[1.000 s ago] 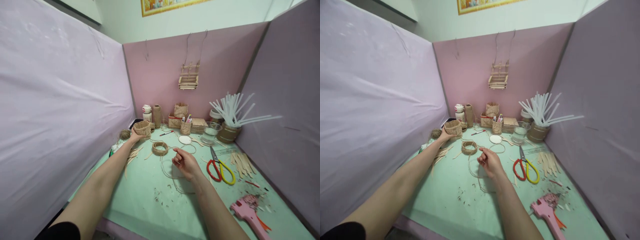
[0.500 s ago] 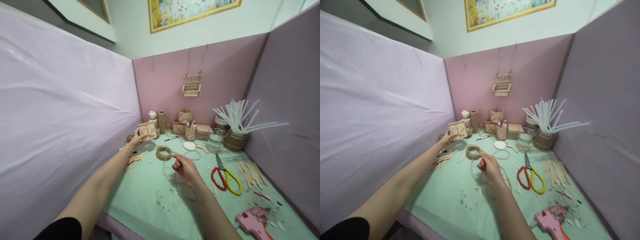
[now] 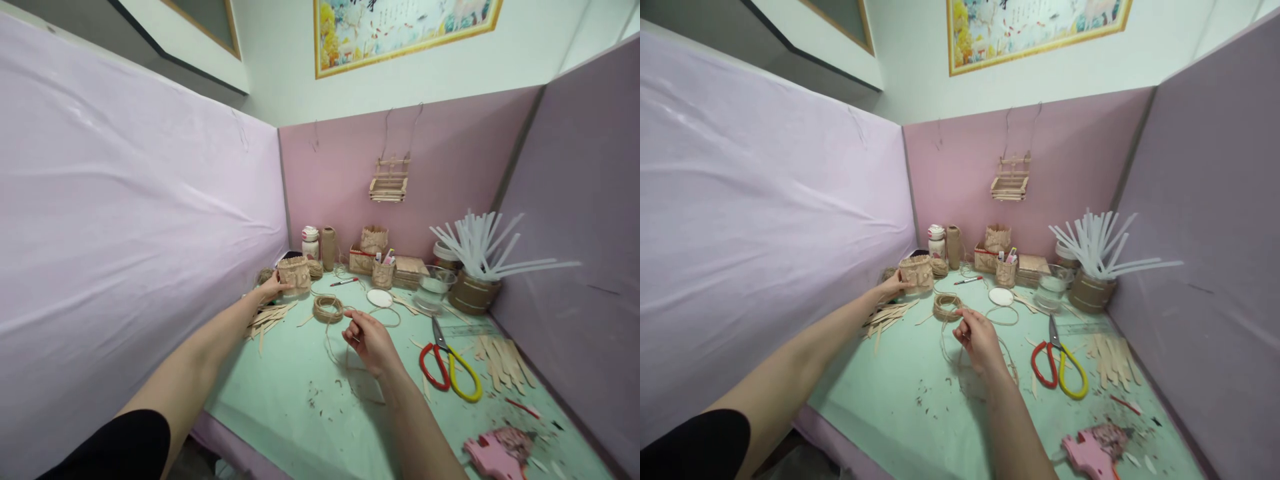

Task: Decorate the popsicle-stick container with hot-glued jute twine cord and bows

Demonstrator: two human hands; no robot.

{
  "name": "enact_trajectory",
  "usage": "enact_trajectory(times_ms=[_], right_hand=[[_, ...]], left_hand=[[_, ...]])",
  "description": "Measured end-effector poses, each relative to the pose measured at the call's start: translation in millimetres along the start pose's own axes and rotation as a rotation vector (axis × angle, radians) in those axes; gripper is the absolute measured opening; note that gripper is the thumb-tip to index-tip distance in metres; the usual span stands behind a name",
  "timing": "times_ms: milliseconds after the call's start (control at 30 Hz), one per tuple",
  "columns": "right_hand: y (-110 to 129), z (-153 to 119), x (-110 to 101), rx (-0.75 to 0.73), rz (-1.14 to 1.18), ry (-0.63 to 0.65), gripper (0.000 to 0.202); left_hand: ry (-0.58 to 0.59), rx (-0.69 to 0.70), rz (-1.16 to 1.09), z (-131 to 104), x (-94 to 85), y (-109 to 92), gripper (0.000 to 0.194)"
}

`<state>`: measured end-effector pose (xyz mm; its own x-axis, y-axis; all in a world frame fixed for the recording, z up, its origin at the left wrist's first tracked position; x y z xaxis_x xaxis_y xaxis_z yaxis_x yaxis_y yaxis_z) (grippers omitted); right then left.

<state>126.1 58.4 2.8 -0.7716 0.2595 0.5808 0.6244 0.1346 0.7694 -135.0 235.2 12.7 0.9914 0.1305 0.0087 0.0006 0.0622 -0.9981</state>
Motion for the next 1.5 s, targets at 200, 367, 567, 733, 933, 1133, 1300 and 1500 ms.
enact_trajectory(times_ms=[200, 367, 567, 733, 933, 1133, 1300, 1500], right_hand=[[2.5, -3.5, 2.7, -0.01, -0.023, 0.014, 0.025], [5.5, -5.0, 3.9, -0.022, -0.05, 0.026, 0.032], [6.2, -7.8, 8.3, -0.069, -0.135, 0.054, 0.039], [-10.4, -18.5, 21.6, 0.002, -0.289, 0.212, 0.042], [-3.4, -4.0, 4.3, -0.082, -0.307, 0.076, 0.04], [-7.8, 5.4, -8.5, -0.06, -0.302, -0.025, 0.036], [0.0, 6.1, -14.7, -0.051, -0.239, -0.091, 0.026], [1.8, 5.3, -16.8, 0.012, -0.154, -0.092, 0.02]], left_hand=[[-0.032, 0.02, 0.11, 1.8, 6.6, 1.1, 0.103], [-0.116, 0.075, 0.224, -2.2, 0.4, -19.3, 0.087], [-0.307, 0.292, 0.328, -58.4, 6.0, -74.9, 0.051], [0.231, 0.605, 0.358, -162.4, 127.7, -83.9, 0.029], [0.339, 0.348, 0.283, -174.2, 164.0, -34.8, 0.026], [0.255, 0.295, 0.115, -160.4, 146.0, -20.9, 0.018], [0.192, 0.323, 0.163, -158.6, 136.5, -22.1, 0.022], [0.076, 0.301, 0.117, -154.1, 128.0, -21.5, 0.021]])
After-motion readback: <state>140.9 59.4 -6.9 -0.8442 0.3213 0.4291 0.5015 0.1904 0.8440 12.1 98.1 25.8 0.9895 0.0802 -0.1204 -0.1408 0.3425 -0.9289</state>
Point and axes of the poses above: each hand's wrist, its own z-axis towards the middle knuckle, its own x-axis out of the palm, y = z × x, the point moved 10 cm from there along z, towards the middle knuckle, and after that the axes turned 14 degrees about -y, right-handed, at the moved point
